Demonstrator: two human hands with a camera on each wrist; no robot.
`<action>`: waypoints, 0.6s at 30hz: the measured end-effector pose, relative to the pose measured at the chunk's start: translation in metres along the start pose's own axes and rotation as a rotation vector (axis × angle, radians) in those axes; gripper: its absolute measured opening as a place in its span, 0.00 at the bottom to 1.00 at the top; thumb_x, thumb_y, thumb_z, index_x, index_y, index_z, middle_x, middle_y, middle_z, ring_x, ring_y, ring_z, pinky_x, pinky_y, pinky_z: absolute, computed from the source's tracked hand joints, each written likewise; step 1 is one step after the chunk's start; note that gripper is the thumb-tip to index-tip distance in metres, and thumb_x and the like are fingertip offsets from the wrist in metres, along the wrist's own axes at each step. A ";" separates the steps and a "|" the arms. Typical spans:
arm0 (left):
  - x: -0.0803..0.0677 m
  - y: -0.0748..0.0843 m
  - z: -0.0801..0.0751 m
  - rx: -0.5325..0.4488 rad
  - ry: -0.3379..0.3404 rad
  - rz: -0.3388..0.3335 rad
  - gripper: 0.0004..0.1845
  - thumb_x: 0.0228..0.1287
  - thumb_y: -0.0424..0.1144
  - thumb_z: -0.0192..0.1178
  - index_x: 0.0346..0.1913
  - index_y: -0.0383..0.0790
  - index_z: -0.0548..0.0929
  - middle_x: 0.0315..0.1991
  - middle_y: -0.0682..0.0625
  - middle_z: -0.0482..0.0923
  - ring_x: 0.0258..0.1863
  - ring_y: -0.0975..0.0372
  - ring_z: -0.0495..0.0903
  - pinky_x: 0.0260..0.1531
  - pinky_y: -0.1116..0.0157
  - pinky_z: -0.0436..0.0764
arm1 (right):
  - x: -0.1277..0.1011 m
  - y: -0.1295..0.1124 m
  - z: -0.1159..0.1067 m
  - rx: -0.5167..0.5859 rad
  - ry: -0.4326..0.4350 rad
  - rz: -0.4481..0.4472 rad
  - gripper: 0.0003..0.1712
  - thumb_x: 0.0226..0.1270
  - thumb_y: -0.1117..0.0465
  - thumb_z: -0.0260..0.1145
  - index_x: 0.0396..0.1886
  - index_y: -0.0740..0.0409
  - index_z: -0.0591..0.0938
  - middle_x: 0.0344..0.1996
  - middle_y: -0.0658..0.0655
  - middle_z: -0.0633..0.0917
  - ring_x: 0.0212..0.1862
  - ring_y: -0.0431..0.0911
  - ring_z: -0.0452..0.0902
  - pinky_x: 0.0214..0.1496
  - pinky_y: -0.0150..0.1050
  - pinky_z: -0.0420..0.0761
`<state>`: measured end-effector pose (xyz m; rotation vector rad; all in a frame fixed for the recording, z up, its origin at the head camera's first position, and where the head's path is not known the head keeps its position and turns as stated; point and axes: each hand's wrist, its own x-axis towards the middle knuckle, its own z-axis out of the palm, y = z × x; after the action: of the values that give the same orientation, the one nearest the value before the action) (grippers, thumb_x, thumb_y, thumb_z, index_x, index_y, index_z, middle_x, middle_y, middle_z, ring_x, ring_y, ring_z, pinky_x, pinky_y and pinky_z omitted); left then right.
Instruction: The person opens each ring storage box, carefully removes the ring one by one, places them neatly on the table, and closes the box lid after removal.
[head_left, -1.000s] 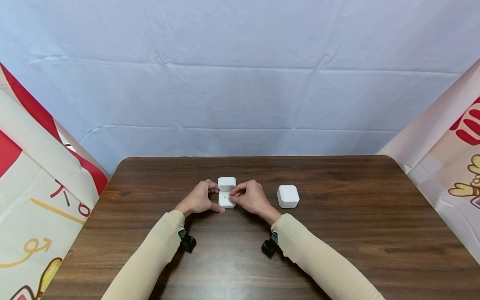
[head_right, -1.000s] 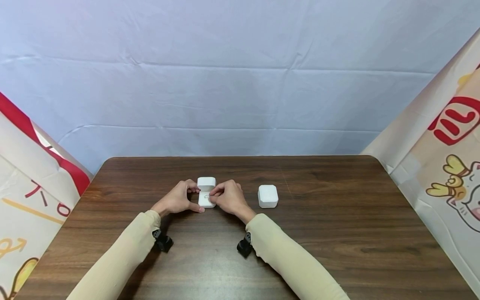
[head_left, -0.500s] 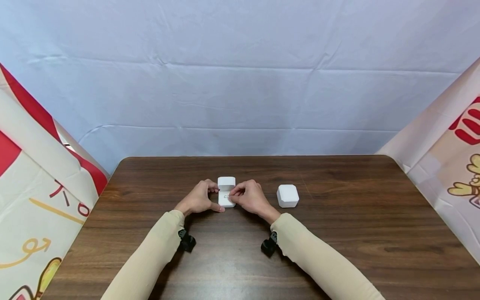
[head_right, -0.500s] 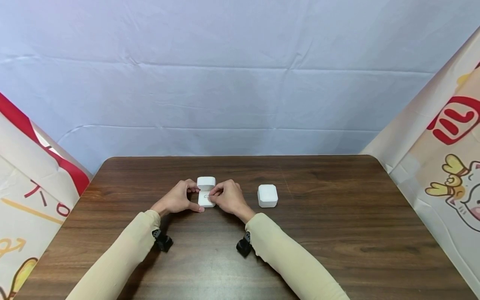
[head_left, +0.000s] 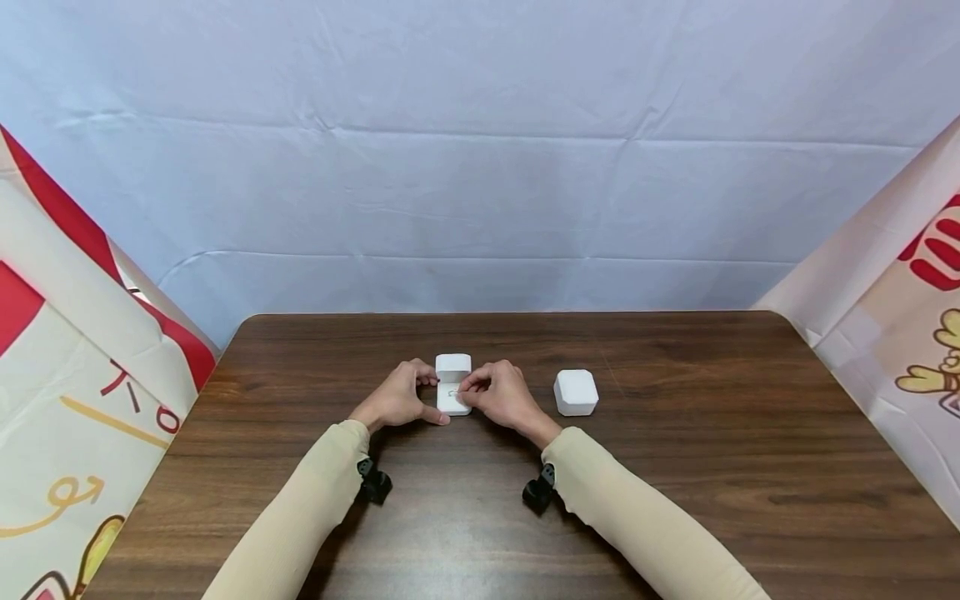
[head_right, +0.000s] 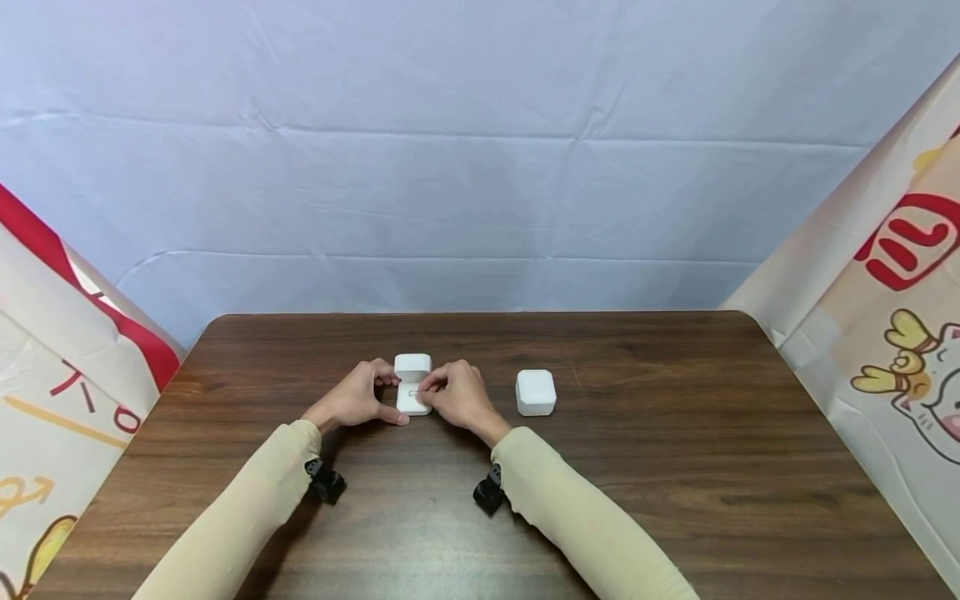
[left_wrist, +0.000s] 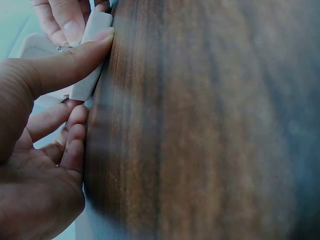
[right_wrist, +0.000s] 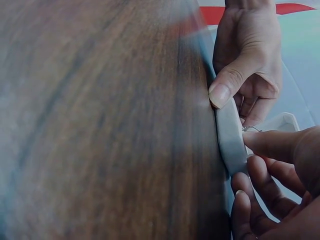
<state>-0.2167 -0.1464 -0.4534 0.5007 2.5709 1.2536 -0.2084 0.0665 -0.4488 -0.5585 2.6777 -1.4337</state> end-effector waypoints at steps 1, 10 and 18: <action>0.000 0.000 0.000 0.003 0.000 0.005 0.27 0.43 0.34 0.84 0.46 0.32 0.83 0.44 0.45 0.76 0.45 0.54 0.74 0.50 0.55 0.74 | 0.000 0.000 0.000 0.001 0.000 0.001 0.02 0.62 0.65 0.75 0.29 0.58 0.91 0.27 0.47 0.85 0.29 0.39 0.78 0.35 0.35 0.78; 0.000 0.000 0.000 0.000 0.003 0.016 0.27 0.42 0.34 0.84 0.46 0.31 0.83 0.43 0.45 0.76 0.44 0.55 0.74 0.49 0.55 0.74 | 0.000 -0.002 -0.001 0.001 -0.005 0.034 0.02 0.61 0.64 0.76 0.30 0.58 0.91 0.28 0.47 0.85 0.30 0.40 0.78 0.35 0.36 0.78; 0.000 0.000 -0.001 -0.011 0.001 0.013 0.27 0.42 0.34 0.84 0.46 0.31 0.84 0.43 0.45 0.76 0.44 0.54 0.74 0.50 0.55 0.74 | 0.000 -0.001 -0.002 0.017 -0.021 0.039 0.02 0.62 0.64 0.76 0.31 0.58 0.91 0.25 0.47 0.86 0.29 0.41 0.78 0.34 0.36 0.77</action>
<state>-0.2172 -0.1467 -0.4532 0.5152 2.5639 1.2715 -0.2085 0.0672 -0.4469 -0.5142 2.6426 -1.4321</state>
